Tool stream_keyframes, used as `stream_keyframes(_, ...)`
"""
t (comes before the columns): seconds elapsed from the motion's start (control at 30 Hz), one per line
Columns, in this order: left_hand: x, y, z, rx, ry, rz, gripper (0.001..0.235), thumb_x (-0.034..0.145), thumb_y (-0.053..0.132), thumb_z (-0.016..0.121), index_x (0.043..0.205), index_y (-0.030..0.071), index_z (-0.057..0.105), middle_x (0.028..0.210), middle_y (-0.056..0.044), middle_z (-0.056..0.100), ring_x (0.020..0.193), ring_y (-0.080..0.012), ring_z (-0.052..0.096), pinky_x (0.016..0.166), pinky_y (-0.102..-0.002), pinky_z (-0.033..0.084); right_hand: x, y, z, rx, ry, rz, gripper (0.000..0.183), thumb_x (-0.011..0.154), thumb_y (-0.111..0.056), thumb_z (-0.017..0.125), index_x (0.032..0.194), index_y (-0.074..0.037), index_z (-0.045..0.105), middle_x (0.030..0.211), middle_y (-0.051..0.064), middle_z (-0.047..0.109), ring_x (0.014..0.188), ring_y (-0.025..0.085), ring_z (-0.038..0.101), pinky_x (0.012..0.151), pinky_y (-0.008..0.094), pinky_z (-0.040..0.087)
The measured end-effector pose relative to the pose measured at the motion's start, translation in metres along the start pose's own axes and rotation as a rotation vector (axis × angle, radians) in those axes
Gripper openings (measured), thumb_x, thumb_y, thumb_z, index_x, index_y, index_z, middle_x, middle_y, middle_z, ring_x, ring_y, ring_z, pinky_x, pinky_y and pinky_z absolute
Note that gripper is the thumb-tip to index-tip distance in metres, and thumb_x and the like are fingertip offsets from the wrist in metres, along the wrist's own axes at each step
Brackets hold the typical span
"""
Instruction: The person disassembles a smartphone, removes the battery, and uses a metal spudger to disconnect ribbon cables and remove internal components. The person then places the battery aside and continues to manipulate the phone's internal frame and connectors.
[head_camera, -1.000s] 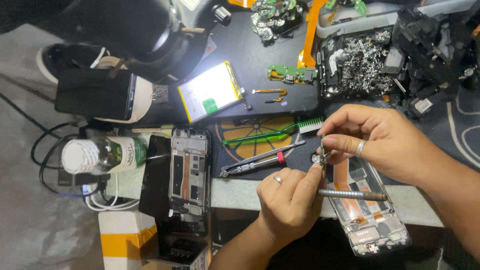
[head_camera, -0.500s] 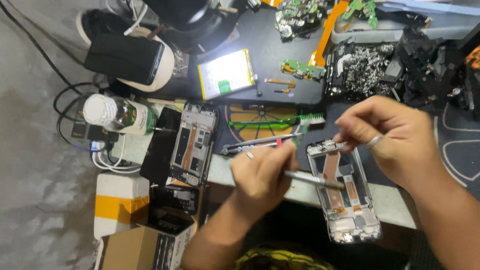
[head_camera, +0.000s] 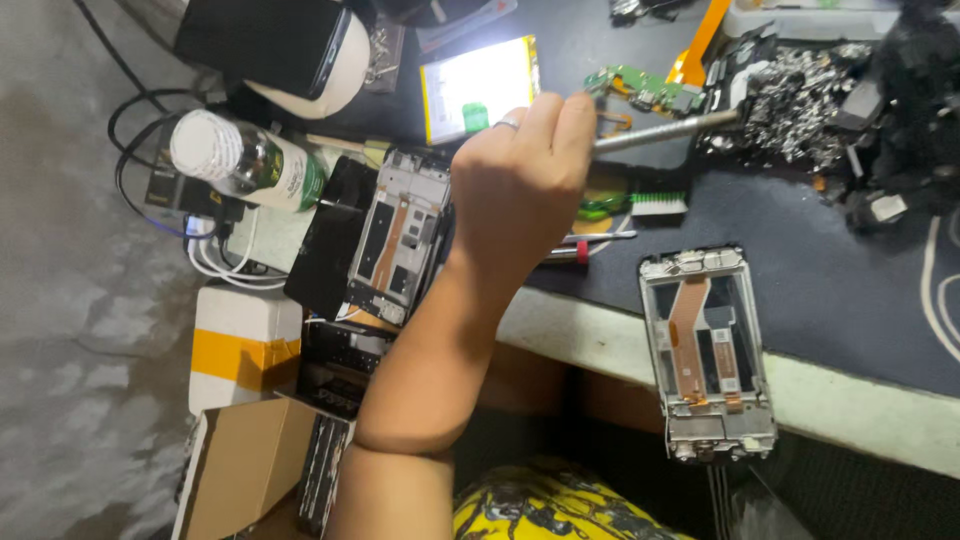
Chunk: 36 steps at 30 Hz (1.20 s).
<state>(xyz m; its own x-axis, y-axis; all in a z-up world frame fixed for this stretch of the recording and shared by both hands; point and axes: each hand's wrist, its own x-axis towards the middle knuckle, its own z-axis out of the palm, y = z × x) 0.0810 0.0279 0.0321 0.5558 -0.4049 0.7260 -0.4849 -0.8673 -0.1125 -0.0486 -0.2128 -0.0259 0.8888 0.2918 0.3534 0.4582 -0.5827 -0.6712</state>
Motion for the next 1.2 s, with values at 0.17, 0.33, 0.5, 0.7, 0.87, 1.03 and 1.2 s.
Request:
stream_keyframes(0.17,-0.005,-0.003,0.016,0.002,-0.002,-0.015,0.004,0.094,0.011,0.063,0.095,0.010,0.059,0.083,-0.004,0.056,0.071,-0.0201,0.065,0.060,-0.035,0.051,-0.016,-0.019,0.004,-0.068,0.007,-0.003,0.031,0.091,-0.026,0.073,0.111,-0.003,0.068,0.105,0.013,0.067,0.090,0.022,0.064,0.079,0.037,0.052)
stream_keyframes(0.33,-0.002,-0.006,0.029,0.006,-0.027,-0.064,0.004,0.093,0.010,0.062,0.096,0.012,0.060,0.086,-0.003,0.059,0.076,-0.0217,0.068,0.063,-0.037,0.054,-0.014,-0.024,0.007,-0.106,0.026,-0.026,0.036,0.088,-0.030,0.074,0.112,-0.005,0.068,0.109,0.013,0.065,0.094,0.024,0.063,0.082,0.040,0.051)
stream_keyframes(0.5,-0.015,-0.012,0.032,-0.006,-0.039,-0.140,0.027,0.095,0.009,0.065,0.122,0.009,0.068,0.086,-0.004,0.062,0.070,-0.0234,0.067,0.061,-0.038,0.053,-0.022,-0.031,0.015,-0.122,0.027,0.001,0.041,0.084,-0.034,0.076,0.113,-0.006,0.068,0.113,0.013,0.063,0.098,0.026,0.062,0.085,0.042,0.050)
stream_keyframes(0.7,-0.024,-0.015,0.019,-0.141,0.076,-0.247,0.029,0.098,0.009,0.071,0.126,0.012,0.068,0.092,-0.006,0.065,0.069,-0.0270,0.066,0.063,-0.036,0.054,-0.029,-0.048,0.017,-0.157,0.030,0.001,0.047,0.080,-0.038,0.078,0.114,-0.007,0.068,0.118,0.013,0.062,0.103,0.029,0.061,0.089,0.045,0.049)
stream_keyframes(0.87,-0.017,-0.011,0.019,-0.235,0.121,-0.265,0.018,0.103,0.012,0.072,0.121,0.012,0.070,0.085,-0.006,0.065,0.065,-0.0249,0.066,0.060,-0.036,0.052,-0.021,-0.048,0.020,-0.180,0.058,-0.024,0.053,0.076,-0.042,0.079,0.115,-0.009,0.068,0.122,0.013,0.060,0.107,0.031,0.060,0.092,0.047,0.047)
stream_keyframes(1.03,-0.018,-0.006,0.017,-0.234,0.027,-0.237,0.015,0.105,0.021,0.071,0.120,0.016,0.071,0.082,-0.003,0.065,0.066,-0.0215,0.067,0.059,-0.034,0.052,-0.037,-0.047,0.010,-0.212,0.086,0.031,0.058,0.073,-0.046,0.081,0.116,-0.010,0.068,0.126,0.013,0.058,0.111,0.033,0.059,0.095,0.050,0.046)
stream_keyframes(1.2,-0.005,0.001,0.020,-0.098,-0.165,-0.136,0.024,0.100,0.039,0.071,0.112,0.018,0.075,0.078,-0.003,0.066,0.054,-0.0188,0.064,0.046,-0.035,0.043,-0.037,-0.055,0.002,-0.269,0.123,0.043,0.063,0.069,-0.050,0.082,0.117,-0.011,0.068,0.129,0.013,0.057,0.115,0.035,0.058,0.098,0.052,0.045)
